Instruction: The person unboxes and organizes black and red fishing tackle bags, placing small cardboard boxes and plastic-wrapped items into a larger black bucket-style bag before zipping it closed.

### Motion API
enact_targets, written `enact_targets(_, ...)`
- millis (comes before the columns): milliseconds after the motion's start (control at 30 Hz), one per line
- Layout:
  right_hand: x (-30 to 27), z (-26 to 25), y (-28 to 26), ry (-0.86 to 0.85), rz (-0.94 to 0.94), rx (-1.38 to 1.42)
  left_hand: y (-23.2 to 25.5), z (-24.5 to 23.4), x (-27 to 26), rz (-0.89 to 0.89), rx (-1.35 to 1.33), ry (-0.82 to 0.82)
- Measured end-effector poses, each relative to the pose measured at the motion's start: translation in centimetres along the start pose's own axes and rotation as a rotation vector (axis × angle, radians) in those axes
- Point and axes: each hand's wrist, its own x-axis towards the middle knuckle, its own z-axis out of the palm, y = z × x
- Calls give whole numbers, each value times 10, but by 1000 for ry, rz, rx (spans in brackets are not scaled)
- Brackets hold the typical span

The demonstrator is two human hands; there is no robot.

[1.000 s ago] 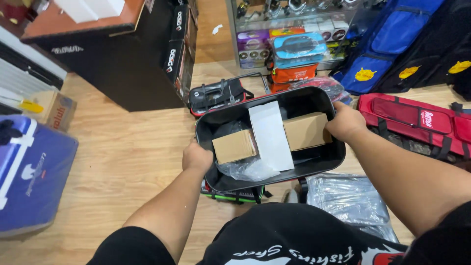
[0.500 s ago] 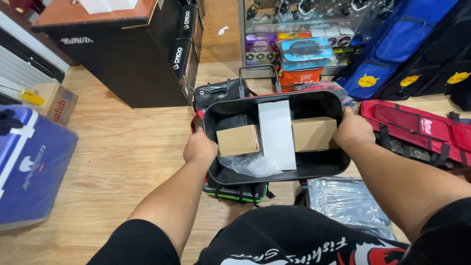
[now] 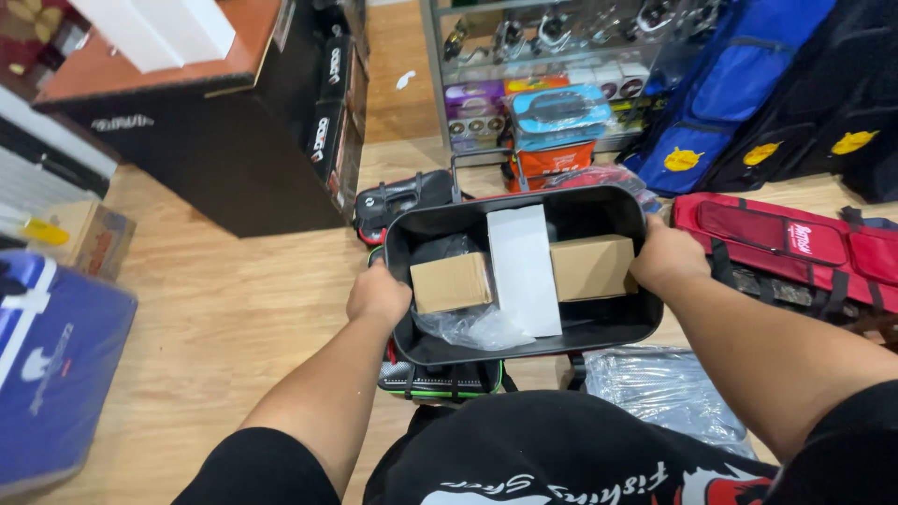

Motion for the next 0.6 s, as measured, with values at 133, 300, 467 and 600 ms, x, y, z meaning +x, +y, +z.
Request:
enact_targets(133,9,4,6,-11,16,27,14,-16,3,50,-12,16)
enact_targets(300,11,7,2,44,70,53,27,-28,21,91,-20,12)
enact_targets(467,15,16,-19,31,103,63,21,-52,32,126,-6,-32)
enact_targets(600,19,43,-47,68,171,69,-11,-52,83,159,19,-37)
